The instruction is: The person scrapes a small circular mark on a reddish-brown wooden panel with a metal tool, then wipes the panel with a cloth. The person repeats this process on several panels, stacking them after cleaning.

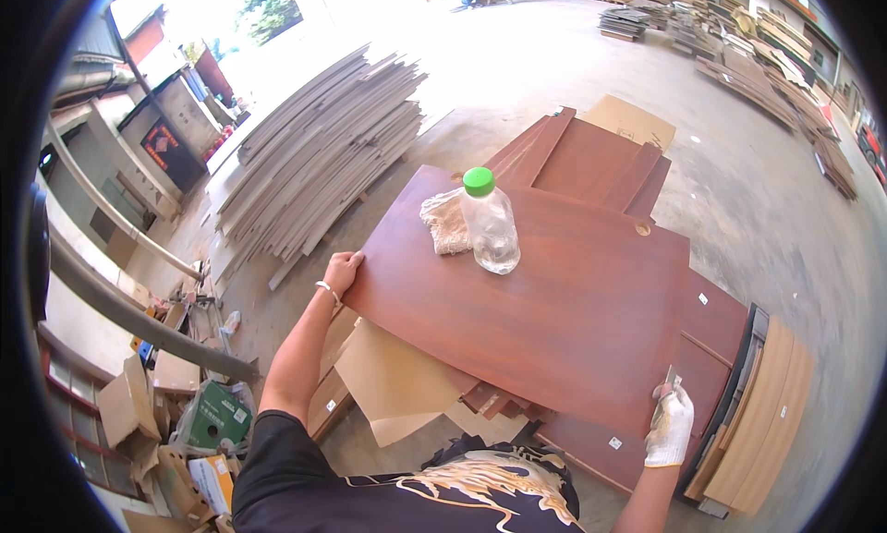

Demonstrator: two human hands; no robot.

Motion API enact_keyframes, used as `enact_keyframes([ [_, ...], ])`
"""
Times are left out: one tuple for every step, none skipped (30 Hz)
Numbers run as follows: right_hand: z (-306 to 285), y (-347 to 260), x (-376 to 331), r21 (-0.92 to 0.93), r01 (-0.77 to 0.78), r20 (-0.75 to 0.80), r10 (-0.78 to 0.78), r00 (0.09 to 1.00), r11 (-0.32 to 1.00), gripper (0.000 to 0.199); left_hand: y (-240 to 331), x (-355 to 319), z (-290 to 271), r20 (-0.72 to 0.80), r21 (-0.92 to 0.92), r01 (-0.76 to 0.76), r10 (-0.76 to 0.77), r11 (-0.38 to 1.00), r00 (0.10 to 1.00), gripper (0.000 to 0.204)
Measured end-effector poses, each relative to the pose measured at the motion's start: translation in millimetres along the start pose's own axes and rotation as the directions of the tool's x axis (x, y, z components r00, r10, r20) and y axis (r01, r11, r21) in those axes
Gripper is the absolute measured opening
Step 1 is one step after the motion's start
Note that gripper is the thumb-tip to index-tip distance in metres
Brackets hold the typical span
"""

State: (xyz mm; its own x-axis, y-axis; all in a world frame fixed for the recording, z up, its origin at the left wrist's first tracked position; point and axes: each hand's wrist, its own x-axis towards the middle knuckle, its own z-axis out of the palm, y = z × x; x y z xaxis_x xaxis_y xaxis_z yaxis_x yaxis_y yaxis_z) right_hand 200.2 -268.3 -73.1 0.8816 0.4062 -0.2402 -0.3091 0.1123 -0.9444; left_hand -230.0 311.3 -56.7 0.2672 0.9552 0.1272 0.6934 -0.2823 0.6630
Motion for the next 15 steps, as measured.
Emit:
enact_keyframes([
  [4, 5, -13, 0.015, 0.003, 0.008, -0.003, 1.000, 1.000, 0.012, 1, 20, 1, 0.024, 0.046, -0.026, 0.025, 0.999, 0.999, 0.042],
  [11, 11, -27, 0.032, 0.006, 0.017, -0.006, 1.000, 0.999, 0.012, 3, 39, -1, 0.048, 0.092, -0.054, 0.050, 0.994, 0.998, 0.042],
  [17, 16, -45, 0.048, 0.003, 0.019, -0.004, 1.000, 0.999, 0.012, 0, 57, -2, 0.041, 0.074, -0.042, 0.039, 0.996, 0.998, 0.040],
  [23, 10, -61, 0.018, -0.002, -0.006, 0.002, 1.000, 1.000, 0.015, 14, 68, 14, 0.054, 0.126, -0.024, 0.017, 0.992, 0.998, 0.038],
  [31, 4, -75, -0.035, -0.065, 0.021, 0.066, 0.998, 0.997, 0.017, 10, 77, 15, -0.021, 0.160, -0.056, 0.060, 0.986, 0.998, 0.035],
  [41, -1, -86, -0.081, -0.130, 0.047, 0.134, 0.990, 0.988, 0.019, 3, 86, 10, -0.076, 0.243, -0.059, 0.080, 0.968, 0.994, 0.034],
  [47, -7, -101, -0.161, -0.131, -0.028, 0.128, 0.991, 0.978, 0.019, 22, 80, 38, -0.094, 0.374, -0.044, 0.085, 0.926, 0.992, 0.038],
  [44, -5, -112, -0.179, -0.122, -0.011, 0.122, 0.992, 0.976, 0.020, 46, 70, 60, -0.083, 0.414, 0.029, 0.006, 0.910, 0.997, 0.041],
  [52, -4, -120, -0.173, -0.203, 0.019, 0.209, 0.978, 0.964, 0.018, 24, 71, 47, -0.161, 0.459, -0.046, 0.133, 0.887, 0.978, 0.043],
  [60, -4, -128, -0.180, -0.210, 0.085, 0.228, 0.970, 0.961, 0.019, 0, 73, 28, -0.177, 0.581, -0.107, 0.253, 0.807, 0.951, 0.046],
  [62, -5, -136, -0.084, -0.318, 0.094, 0.325, 0.941, 0.944, 0.019, -3, 64, 35, -0.227, 0.670, -0.105, 0.337, 0.735, 0.914, 0.050],
  [61, -6, -144, -0.055, -0.317, 0.093, 0.321, 0.942, 0.947, 0.018, 17, 49, 54, -0.216, 0.647, -0.040, 0.233, 0.762, 0.948, 0.052],
  [61, -6, -149, -0.027, -0.320, 0.125, 0.321, 0.939, 0.947, 0.017, 24, 34, 57, -0.201, 0.622, 0.003, 0.156, 0.783, 0.967, 0.056],
  [58, -11, -148, -0.105, -0.327, 0.196, 0.342, 0.919, 0.939, 0.016, 29, 23, 58, -0.179, 0.585, 0.000, 0.129, 0.811, 0.975, 0.057],
  [55, -19, -143, -0.194, -0.329, 0.278, 0.374, 0.885, 0.924, 0.015, 26, 10, 57, -0.174, 0.544, -0.029, 0.147, 0.839, 0.974, 0.057],
])
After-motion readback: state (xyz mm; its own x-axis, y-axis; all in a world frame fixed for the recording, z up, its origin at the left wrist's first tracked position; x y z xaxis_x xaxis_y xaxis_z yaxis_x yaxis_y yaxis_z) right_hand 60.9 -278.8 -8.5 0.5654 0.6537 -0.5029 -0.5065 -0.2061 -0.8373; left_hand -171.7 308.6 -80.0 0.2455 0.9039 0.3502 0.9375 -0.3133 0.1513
